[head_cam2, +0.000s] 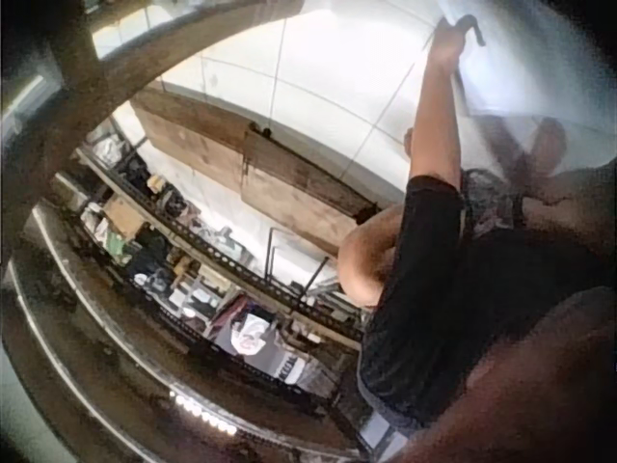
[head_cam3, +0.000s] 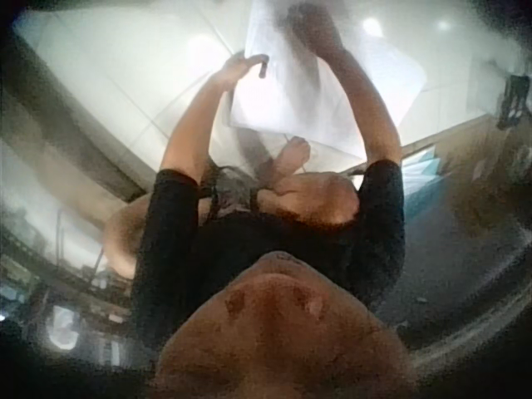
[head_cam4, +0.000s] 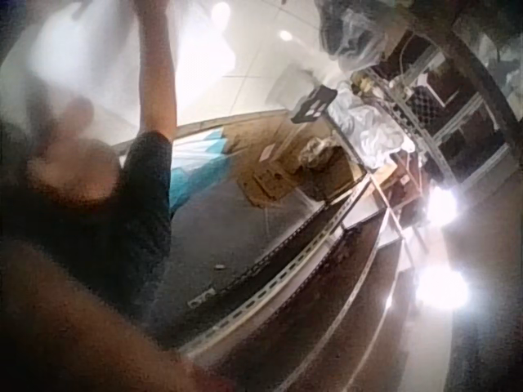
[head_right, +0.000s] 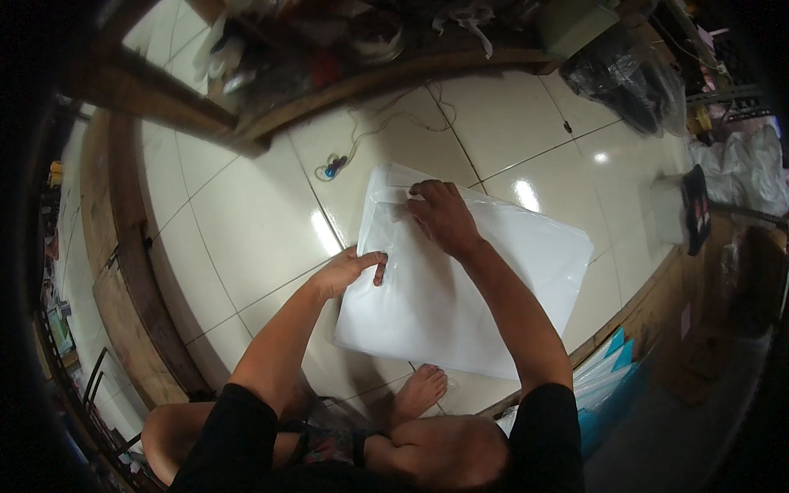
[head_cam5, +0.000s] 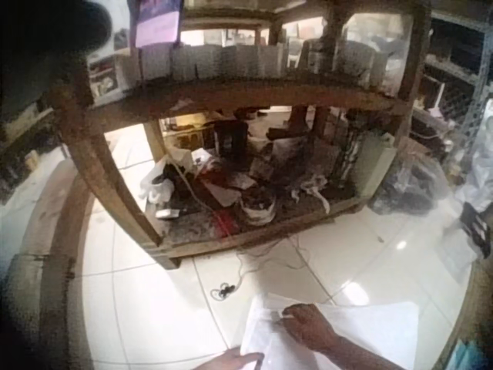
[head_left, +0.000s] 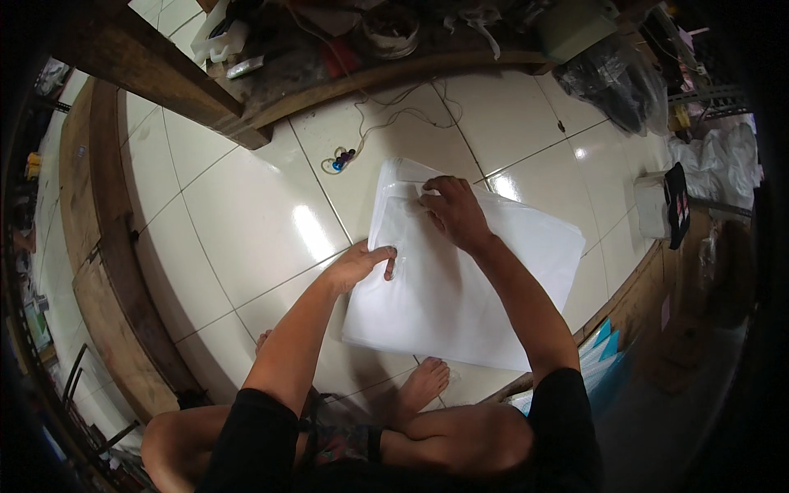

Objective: The person sits on the floor and repeatedly folds white plastic sheets by hand. They smooth each sheet, fold it in half, and stack the folded items into a pile. The person handles the sheets one at a time and places the finished stack on a nearby table.

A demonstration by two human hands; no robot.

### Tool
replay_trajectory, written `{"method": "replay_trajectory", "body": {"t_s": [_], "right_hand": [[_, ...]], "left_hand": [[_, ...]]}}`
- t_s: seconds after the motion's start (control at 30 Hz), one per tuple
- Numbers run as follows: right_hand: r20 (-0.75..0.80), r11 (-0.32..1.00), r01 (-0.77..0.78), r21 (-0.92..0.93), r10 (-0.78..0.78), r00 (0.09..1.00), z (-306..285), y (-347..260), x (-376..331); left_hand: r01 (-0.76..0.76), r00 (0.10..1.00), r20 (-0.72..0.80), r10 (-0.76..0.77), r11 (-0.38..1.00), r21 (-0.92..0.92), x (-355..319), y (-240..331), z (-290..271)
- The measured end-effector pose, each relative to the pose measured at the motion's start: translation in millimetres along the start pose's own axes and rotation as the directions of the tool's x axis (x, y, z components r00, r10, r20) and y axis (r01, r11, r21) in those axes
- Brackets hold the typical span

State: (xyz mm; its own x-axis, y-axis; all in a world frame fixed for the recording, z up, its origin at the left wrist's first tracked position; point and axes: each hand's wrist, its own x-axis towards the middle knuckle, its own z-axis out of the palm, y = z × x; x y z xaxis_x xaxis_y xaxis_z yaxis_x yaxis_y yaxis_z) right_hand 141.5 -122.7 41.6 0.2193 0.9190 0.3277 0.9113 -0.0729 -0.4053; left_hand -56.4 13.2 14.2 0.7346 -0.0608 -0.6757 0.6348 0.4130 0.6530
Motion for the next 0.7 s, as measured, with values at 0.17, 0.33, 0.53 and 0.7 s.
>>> {"method": "replay_trajectory", "body": {"t_s": [0.17,0.33,0.53,0.7], "right_hand": [[0.091,0.984,-0.171,0.053,0.165,0.982,11,4,-16],[0.153,0.969,-0.246,-0.008,0.244,0.957,18,17,15],[0.003,0.916,-0.387,-0.107,0.389,0.921,31,27,14],[-0.018,0.873,-0.488,0.011,0.488,0.873,37,37,18]], "left_hand": [[0.028,0.998,-0.055,-0.028,1.0,-0.006,-3,5,6],[0.008,0.998,-0.055,-0.006,0.999,0.051,-1,1,2],[0.092,0.989,-0.122,-0.08,0.991,0.102,2,-7,-1],[0.018,0.997,-0.078,-0.013,0.997,0.07,3,-6,0]]}}
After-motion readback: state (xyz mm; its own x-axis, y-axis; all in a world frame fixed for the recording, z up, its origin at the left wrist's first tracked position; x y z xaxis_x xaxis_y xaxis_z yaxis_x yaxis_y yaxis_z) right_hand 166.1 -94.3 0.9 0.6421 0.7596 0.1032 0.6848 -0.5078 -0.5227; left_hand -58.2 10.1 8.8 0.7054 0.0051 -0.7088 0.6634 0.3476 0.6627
